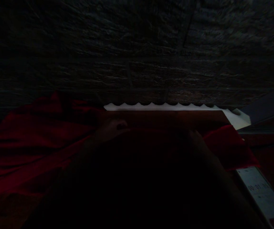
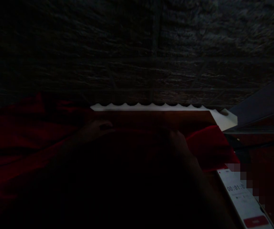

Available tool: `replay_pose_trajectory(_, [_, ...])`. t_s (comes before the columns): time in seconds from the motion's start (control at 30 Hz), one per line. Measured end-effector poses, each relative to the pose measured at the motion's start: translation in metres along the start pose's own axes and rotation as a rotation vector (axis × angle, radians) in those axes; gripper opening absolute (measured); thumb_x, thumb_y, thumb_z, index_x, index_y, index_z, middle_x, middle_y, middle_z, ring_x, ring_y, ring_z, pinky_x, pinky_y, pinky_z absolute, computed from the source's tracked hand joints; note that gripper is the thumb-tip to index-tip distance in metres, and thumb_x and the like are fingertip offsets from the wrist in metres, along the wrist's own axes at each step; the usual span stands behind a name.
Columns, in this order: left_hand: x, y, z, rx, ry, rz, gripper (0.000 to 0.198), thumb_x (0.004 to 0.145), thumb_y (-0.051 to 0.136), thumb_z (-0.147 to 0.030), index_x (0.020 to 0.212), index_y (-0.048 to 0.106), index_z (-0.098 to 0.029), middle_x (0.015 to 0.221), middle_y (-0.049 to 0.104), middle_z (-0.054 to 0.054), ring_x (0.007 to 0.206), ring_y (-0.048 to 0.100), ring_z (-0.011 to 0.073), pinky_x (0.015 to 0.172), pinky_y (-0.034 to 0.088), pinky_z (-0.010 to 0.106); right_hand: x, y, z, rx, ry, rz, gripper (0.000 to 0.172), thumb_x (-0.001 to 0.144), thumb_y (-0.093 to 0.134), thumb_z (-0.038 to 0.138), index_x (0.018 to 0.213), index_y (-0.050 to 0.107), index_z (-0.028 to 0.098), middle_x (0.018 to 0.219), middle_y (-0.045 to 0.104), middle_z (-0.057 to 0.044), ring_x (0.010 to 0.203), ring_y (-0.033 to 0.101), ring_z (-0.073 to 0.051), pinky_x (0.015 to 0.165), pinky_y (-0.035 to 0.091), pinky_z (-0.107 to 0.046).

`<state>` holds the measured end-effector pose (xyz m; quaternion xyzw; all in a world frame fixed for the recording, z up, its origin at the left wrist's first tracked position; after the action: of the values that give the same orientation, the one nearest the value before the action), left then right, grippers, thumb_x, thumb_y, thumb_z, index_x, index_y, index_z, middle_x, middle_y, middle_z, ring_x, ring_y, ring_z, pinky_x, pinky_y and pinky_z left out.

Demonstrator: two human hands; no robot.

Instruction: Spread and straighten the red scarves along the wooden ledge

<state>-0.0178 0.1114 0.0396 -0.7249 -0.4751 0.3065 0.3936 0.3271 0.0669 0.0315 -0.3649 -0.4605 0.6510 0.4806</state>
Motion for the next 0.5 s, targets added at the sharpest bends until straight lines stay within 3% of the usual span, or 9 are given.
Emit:
replay_pose_trajectory(0.23, [-0.012, 0.004, 0.011, -0.094, -0.043, -0.096, 0.043, 0.088, 0.058, -0.064, 0.097, 0.072, -0.024, 0.101, 0.074, 0.003, 0.092, 0.067, 0.0204, 0.089, 0.055, 0.033, 0.003, 0.004, 0.003, 0.017, 0.026, -0.113, 0.03, 0.104, 0.046, 0.034, 0.108, 0.074, 0.024, 0.104, 0.076, -0.006, 0.086, 0.07, -0.021, 0.069, 0.048, -0.03])
replay_pose_trajectory(0.5, [-0.014, 0.001, -0.005, -0.081, 0.022, -0.098, 0.044, 0.097, 0.048, -0.059, 0.095, 0.072, -0.023, 0.101, 0.075, 0.004, 0.093, 0.069, 0.0206, 0.094, 0.054, 0.034, 0.009, 0.001, 0.007, 0.075, 0.024, -0.168, 0.032, 0.103, 0.045, 0.028, 0.109, 0.075, 0.023, 0.106, 0.074, -0.008, 0.086, 0.068, -0.021, 0.072, 0.047, -0.031])
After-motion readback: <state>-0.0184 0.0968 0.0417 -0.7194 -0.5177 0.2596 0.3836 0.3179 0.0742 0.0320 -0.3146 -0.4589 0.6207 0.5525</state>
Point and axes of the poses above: each hand's wrist, its own x-axis towards the middle knuckle, its own y-axis out of the palm, z = x × y, the point moved 4 cm from there along x, towards the middle knuckle
